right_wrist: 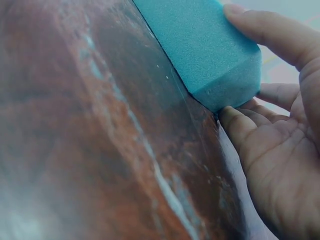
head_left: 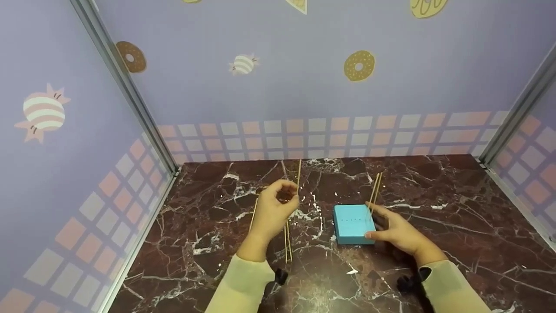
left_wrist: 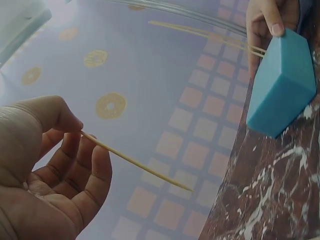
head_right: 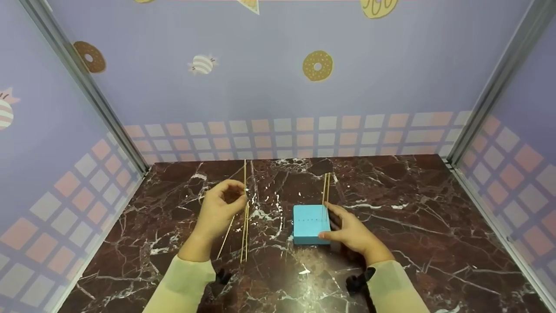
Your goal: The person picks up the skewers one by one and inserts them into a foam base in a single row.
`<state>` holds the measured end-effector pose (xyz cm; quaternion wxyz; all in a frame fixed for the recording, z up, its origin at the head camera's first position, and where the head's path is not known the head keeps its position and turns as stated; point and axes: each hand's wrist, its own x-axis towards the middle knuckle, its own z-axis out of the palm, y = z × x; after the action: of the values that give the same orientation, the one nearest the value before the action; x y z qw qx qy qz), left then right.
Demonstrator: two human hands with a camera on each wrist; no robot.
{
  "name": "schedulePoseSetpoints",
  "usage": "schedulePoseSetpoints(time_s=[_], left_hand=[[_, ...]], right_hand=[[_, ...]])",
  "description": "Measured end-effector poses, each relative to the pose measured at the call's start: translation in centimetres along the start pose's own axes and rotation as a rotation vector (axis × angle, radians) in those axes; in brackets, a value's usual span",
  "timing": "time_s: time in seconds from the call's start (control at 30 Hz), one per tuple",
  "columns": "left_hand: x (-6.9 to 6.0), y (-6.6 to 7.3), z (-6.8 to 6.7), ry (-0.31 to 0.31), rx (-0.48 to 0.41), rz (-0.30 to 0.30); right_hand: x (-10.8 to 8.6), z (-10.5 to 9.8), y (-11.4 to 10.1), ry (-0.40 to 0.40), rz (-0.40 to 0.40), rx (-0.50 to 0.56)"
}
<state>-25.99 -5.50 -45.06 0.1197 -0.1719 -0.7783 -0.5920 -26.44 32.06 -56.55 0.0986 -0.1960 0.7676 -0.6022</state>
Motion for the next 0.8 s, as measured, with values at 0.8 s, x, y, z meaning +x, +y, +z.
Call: schedulePoseSetpoints(time_s=[0.8], left_hand=[[3.3, 1.6, 7.7, -0.053, -0.073, 0.044]], right_hand=[[0.1, 0.0, 0.2, -0.006, 0.004, 0.012]])
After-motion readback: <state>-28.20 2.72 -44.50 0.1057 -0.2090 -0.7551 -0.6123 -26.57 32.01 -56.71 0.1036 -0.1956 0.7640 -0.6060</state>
